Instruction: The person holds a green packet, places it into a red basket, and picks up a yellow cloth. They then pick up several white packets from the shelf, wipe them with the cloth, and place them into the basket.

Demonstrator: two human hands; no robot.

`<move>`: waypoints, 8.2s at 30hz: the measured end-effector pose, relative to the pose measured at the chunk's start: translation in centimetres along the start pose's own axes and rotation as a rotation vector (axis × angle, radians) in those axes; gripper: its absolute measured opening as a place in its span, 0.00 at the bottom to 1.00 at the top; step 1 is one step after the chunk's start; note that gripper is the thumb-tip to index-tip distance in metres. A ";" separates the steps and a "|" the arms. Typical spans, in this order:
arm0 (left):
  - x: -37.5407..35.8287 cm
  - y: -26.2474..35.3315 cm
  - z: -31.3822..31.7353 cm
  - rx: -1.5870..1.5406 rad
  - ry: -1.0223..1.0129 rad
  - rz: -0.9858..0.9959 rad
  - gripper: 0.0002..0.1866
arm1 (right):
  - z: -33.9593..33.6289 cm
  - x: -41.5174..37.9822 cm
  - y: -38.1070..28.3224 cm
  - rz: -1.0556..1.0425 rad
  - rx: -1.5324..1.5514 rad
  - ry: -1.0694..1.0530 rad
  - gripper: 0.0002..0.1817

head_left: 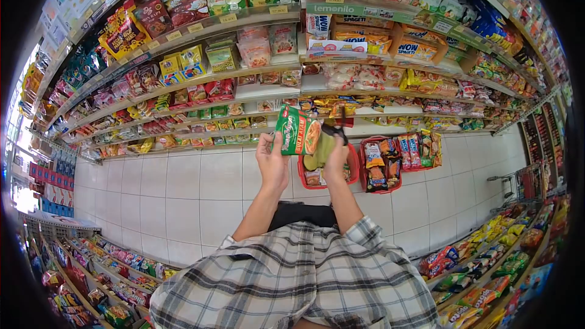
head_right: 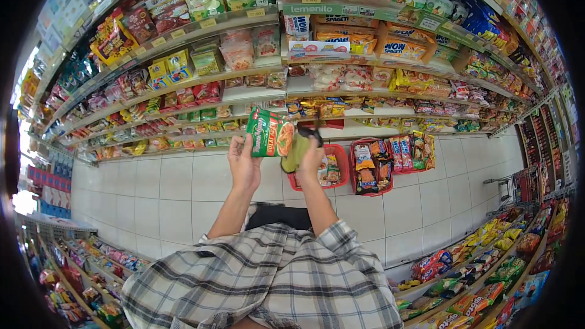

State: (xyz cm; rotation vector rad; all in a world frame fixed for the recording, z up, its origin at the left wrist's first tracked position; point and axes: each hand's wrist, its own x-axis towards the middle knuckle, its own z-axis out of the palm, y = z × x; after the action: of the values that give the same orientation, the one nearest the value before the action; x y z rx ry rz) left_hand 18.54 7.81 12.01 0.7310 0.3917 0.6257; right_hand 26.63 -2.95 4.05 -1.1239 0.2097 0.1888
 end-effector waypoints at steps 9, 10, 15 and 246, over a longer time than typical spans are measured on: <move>0.8 -1.0 -1.4 0.066 -0.161 0.125 0.12 | 0.2 -4.5 -5.5 0.320 0.559 -0.159 0.27; 1.0 -0.9 -1.3 0.057 -0.167 0.125 0.12 | 0.2 -5.1 -6.4 0.327 0.599 -0.216 0.26; 1.1 -1.9 -2.0 0.170 -0.133 0.079 0.12 | 1.7 -6.5 -8.2 0.242 0.456 -0.397 0.20; -1.7 5.5 -17.5 0.435 -0.208 0.094 0.14 | 15.0 -14.0 -4.5 -0.564 -0.518 -1.232 0.11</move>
State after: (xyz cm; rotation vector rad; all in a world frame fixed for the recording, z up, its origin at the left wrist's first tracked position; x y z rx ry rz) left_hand 5.82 18.54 4.13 1.2245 0.3036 0.5502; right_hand 15.29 8.13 17.88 -1.3351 -1.2989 0.4055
